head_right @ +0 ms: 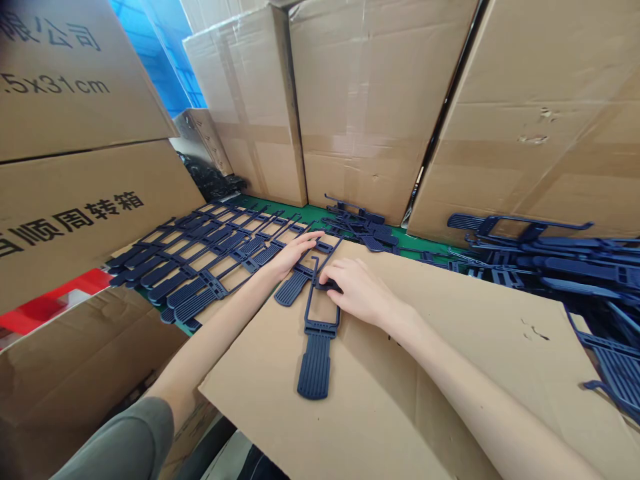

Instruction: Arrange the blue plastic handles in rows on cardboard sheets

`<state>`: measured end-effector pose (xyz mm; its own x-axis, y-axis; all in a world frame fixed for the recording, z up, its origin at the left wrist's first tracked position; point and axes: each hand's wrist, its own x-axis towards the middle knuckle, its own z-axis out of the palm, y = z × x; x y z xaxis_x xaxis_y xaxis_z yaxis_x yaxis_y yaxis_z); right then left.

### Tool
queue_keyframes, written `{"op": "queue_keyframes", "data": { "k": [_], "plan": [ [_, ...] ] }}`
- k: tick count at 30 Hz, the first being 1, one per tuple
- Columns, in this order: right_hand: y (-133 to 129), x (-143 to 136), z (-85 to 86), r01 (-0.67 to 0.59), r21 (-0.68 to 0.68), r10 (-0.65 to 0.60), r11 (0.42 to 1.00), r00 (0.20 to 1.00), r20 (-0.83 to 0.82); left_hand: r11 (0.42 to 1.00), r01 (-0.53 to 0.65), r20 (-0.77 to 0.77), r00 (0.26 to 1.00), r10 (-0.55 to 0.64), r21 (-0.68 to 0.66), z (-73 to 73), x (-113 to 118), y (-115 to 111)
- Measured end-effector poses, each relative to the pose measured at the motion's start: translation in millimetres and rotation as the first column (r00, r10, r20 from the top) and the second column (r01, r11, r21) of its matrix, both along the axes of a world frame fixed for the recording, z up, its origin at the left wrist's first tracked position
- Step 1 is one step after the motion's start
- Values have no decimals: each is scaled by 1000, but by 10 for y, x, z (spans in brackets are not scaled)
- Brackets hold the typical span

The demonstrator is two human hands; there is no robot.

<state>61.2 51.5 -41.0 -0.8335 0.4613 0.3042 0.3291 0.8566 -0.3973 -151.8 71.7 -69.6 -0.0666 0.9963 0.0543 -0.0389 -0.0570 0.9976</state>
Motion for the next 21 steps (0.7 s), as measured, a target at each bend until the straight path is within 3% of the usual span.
{"op": "queue_keyframes", "data": {
  "k": [6,10,17,21],
  "plan": [
    [-518,-209,145,-140,28,142,990,988,-61,999,33,22,999,-32,-35,-8,13,-5],
    [-743,-346,60,-179,-16,179,984,983,-32,1000,21,32,999,-20,-21,-40,20,6],
    [-834,-455,-64,-57,-129,44,990,994,-105,1000,-2,19,1000,2,3,-108,25,47],
    [-781,-468,-69,41,-118,-53,992,994,-98,1000,-1,14,1000,1,1,-159,1,97]
  ]
}}
